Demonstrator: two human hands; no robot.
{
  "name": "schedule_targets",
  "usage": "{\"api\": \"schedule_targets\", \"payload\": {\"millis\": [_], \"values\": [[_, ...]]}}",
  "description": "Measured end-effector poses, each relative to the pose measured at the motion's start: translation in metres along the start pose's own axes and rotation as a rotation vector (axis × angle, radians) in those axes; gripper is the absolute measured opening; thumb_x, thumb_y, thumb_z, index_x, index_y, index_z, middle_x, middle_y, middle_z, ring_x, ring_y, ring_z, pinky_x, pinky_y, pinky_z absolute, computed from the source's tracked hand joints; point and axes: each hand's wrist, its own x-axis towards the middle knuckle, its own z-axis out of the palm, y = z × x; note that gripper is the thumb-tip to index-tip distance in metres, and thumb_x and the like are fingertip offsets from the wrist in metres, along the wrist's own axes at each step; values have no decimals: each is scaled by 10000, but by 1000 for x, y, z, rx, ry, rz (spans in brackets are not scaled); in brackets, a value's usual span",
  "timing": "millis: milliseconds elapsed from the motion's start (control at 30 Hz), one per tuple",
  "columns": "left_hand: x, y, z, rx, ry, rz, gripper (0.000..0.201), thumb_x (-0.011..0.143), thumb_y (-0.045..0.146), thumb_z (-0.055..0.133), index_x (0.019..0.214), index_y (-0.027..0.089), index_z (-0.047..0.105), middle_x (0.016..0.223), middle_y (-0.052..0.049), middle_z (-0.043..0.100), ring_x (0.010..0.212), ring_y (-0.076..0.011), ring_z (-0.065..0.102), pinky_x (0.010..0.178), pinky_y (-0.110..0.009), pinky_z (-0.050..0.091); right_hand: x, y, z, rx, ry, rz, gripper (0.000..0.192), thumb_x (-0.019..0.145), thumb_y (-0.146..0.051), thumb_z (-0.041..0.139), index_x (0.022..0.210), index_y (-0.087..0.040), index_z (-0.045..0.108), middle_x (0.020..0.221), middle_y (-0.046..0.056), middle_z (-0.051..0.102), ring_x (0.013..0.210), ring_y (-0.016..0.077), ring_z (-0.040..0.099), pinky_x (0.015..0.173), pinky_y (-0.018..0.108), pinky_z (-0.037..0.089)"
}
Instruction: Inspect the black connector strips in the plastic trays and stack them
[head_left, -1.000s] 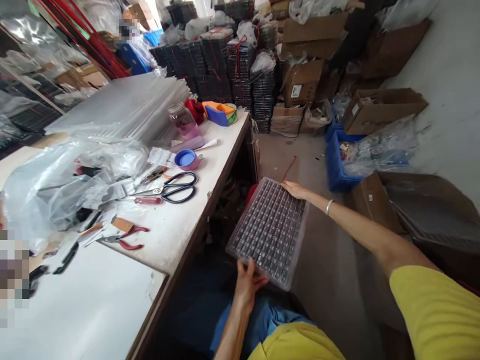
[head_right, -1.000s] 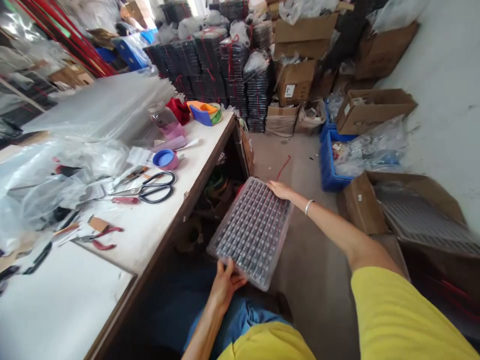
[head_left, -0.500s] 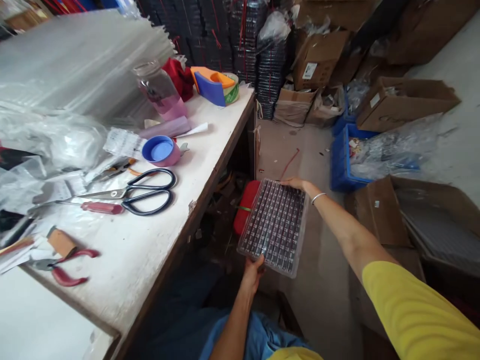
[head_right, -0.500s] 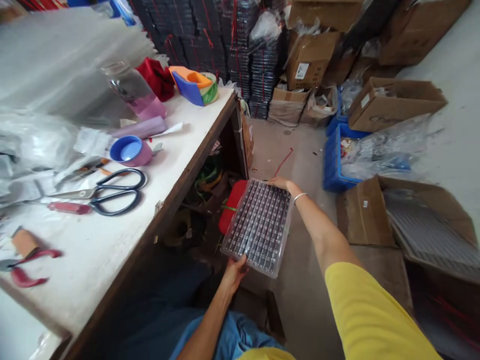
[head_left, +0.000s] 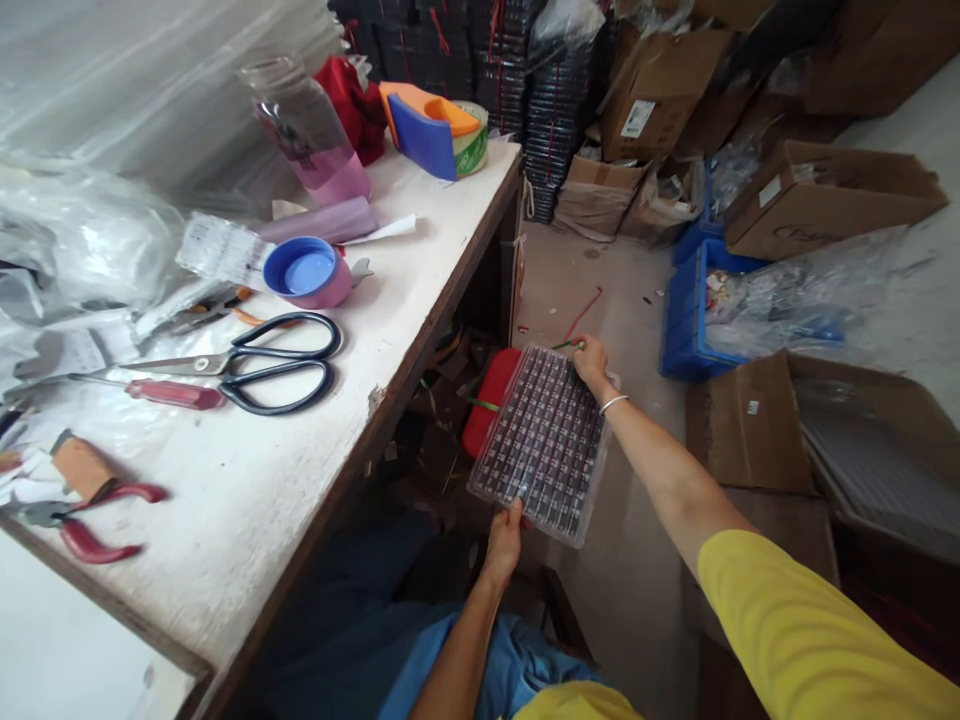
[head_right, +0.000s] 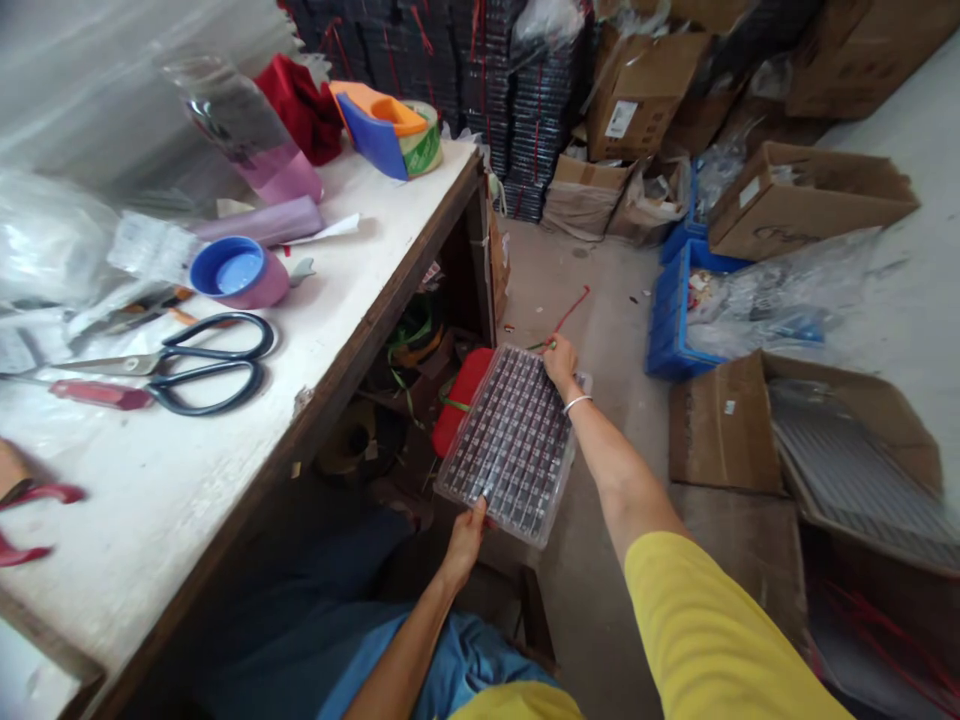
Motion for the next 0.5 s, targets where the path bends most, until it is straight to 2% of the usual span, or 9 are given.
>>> {"api": "schedule_targets", "payload": {"millis": [200, 500], "values": [[-5, 3, 2, 104, 29, 30, 337, 886, 421, 543, 1051, 133, 601, 1005, -50, 635, 864, -179, 625, 758, -365, 532, -12, -10, -1, -143, 9, -77, 352, 903, -363, 554, 1195, -166, 552, 1193, 86, 573, 1017, 200, 587, 853, 419, 510], [3, 7, 3, 165, 61, 32, 341, 885, 404, 551, 1098, 140, 587, 1064, -62, 623, 909, -192, 620, 781, -382, 533, 7, -47, 16, -265, -47, -164, 351, 901, -363, 557, 1193, -167, 553, 1187, 85, 576, 1012, 198, 589, 848, 414, 512]]}}
